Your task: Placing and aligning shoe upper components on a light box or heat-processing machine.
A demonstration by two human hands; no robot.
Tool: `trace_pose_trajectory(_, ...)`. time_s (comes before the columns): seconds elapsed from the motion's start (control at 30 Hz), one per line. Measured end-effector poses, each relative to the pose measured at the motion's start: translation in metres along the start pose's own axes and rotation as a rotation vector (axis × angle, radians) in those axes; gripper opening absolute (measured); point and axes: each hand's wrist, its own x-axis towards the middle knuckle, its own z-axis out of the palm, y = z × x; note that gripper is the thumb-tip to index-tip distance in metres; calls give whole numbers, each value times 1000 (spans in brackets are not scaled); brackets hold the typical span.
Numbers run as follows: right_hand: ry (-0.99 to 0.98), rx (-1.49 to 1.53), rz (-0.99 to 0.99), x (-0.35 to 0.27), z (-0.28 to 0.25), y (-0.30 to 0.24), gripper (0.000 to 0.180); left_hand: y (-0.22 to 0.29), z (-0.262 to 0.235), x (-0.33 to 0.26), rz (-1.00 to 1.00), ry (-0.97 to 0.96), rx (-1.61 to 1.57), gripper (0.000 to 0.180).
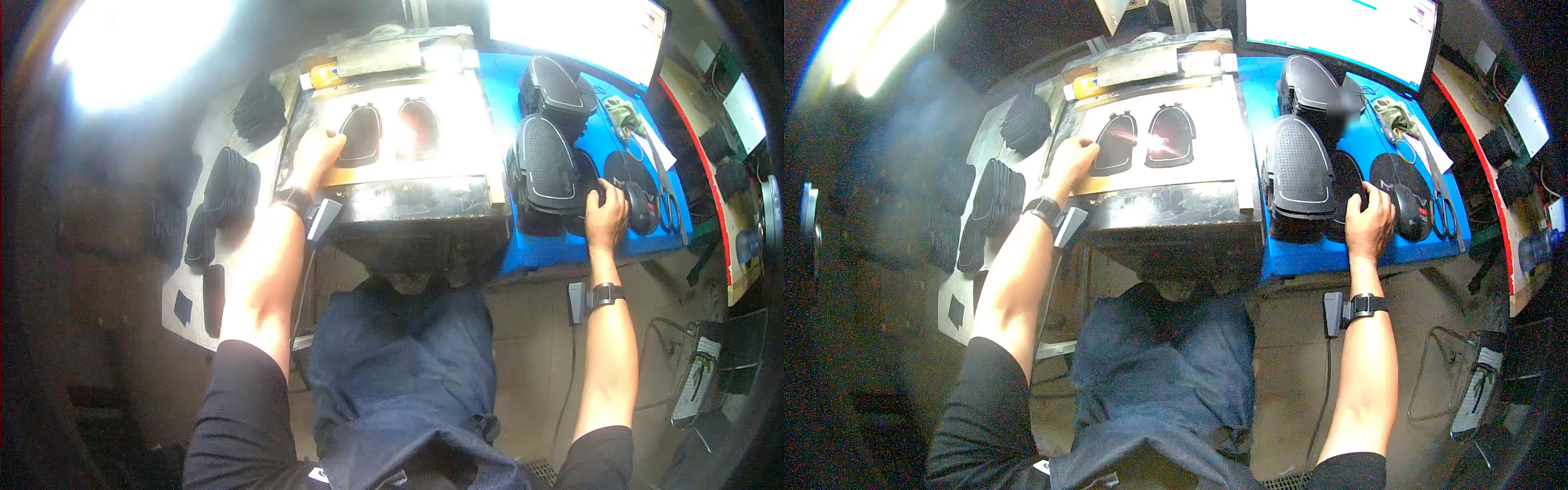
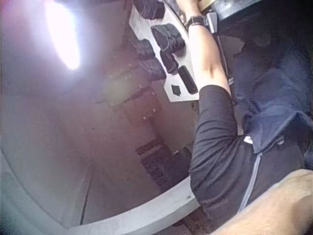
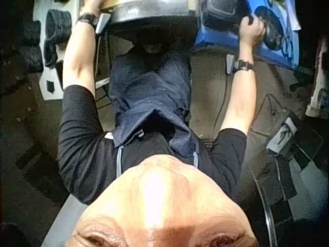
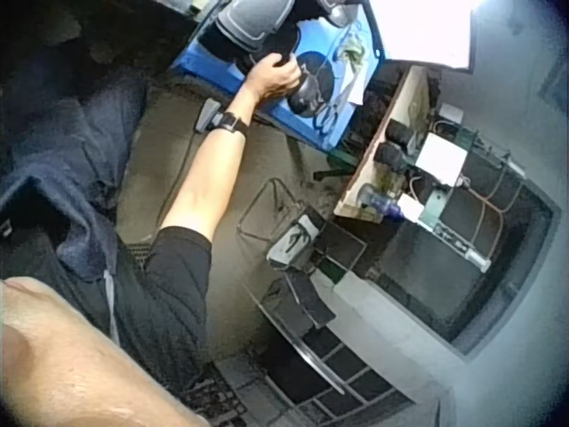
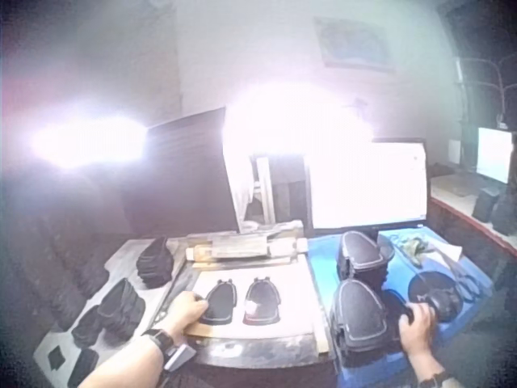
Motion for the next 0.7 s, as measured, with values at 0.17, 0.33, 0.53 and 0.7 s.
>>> trace_pose_trajectory(0.17, -17, -4, 13, -1, -2, -1, 29, 17, -1, 19, -137, -19, 288, 41)
trace_pose_trajectory(0.33, -10, 38, 14, -1, 1, -3, 29, -3, 0, 34, -121, -6, 278, 39)
trace_pose_trajectory(0.53, -23, 41, 11, 1, 0, -1, 30, -31, 13, 16, -35, 114, -192, 31)
trace_pose_trajectory(0.7, -21, 3, 16, 0, -2, -1, 31, -49, 11, 0, -28, 64, -523, 36)
